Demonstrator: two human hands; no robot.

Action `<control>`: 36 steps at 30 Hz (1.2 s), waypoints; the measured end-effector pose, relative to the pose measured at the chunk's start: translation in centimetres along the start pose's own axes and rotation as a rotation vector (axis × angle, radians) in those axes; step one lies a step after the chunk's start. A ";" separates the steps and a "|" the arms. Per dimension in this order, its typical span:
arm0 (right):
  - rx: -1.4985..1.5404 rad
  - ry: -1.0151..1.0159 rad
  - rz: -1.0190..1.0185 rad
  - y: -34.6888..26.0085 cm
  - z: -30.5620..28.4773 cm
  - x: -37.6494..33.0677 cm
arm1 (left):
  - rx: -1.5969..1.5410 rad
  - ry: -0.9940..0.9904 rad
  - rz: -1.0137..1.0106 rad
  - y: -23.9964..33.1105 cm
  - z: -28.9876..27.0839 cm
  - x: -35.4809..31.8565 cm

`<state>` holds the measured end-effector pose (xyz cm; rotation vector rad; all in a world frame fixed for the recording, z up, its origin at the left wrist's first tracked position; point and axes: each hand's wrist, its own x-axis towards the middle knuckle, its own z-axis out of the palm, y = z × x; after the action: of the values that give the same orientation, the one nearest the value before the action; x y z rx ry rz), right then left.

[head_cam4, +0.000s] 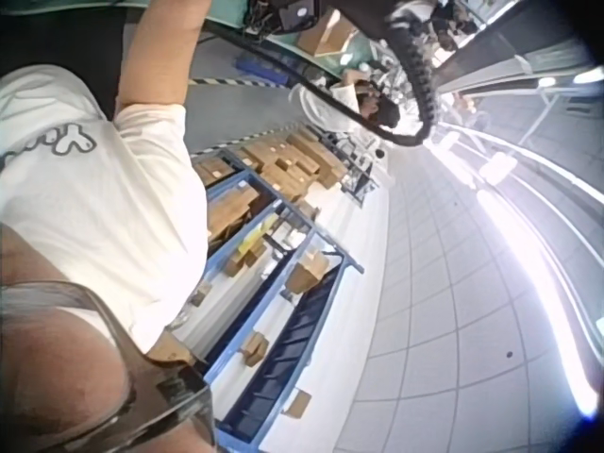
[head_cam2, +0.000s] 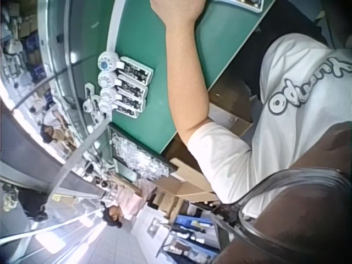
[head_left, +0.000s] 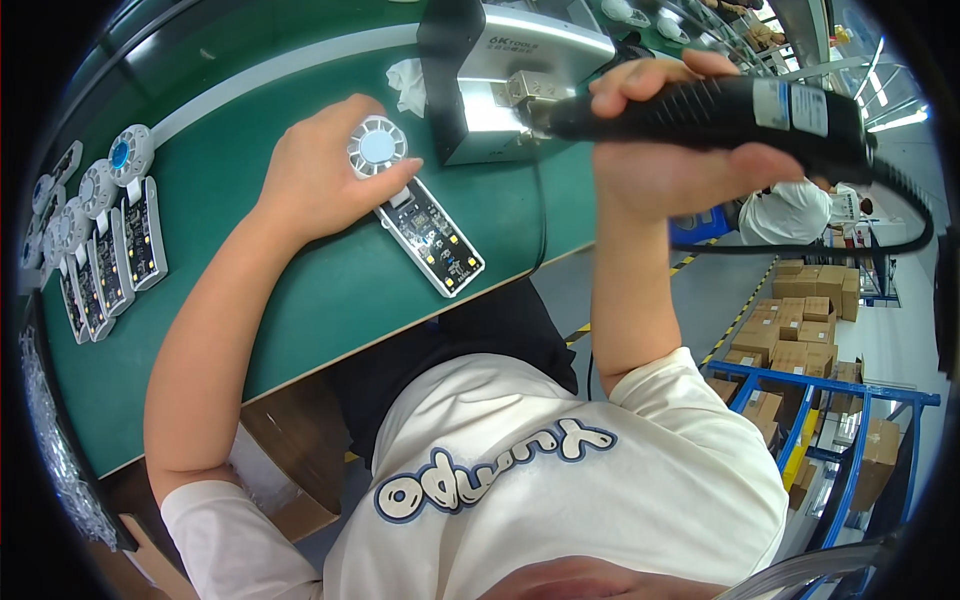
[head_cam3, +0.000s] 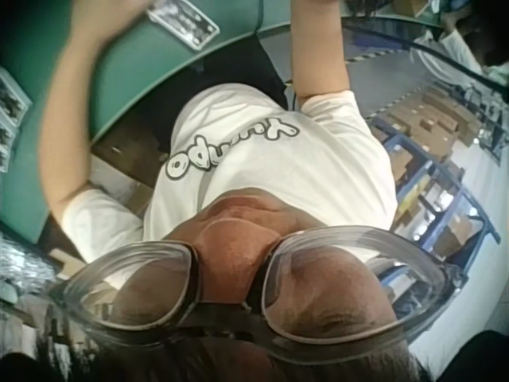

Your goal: Use an electric screwdriver to fasten components onto a circuit board on an assembly line.

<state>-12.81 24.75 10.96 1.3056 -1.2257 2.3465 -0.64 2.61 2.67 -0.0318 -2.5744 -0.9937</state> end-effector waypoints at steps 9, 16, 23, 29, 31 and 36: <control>0.223 -0.216 0.239 -4.1 1.2 -4.0 | 0.017 0.013 -0.014 -0.5 0.2 0.2; 0.252 -0.317 0.330 -4.0 1.8 -6.2 | -0.010 0.027 -0.034 -0.9 0.1 -0.1; 0.214 -0.318 0.343 -3.9 1.7 -6.9 | -0.003 0.032 0.004 -1.3 0.5 -0.2; 0.225 -0.339 0.370 -3.9 1.6 -6.7 | -0.040 0.045 0.067 -1.2 0.4 0.3; 0.206 -0.359 0.374 -3.1 1.5 -6.9 | -0.018 0.050 0.064 -1.3 0.4 0.6; 0.291 -0.292 0.290 -3.4 1.5 -4.1 | 0.005 0.002 0.011 -1.0 0.4 -0.2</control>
<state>-7.68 26.69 10.12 1.7171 -1.2601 2.6921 -0.73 2.17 1.69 -0.0434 -2.5719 -0.9826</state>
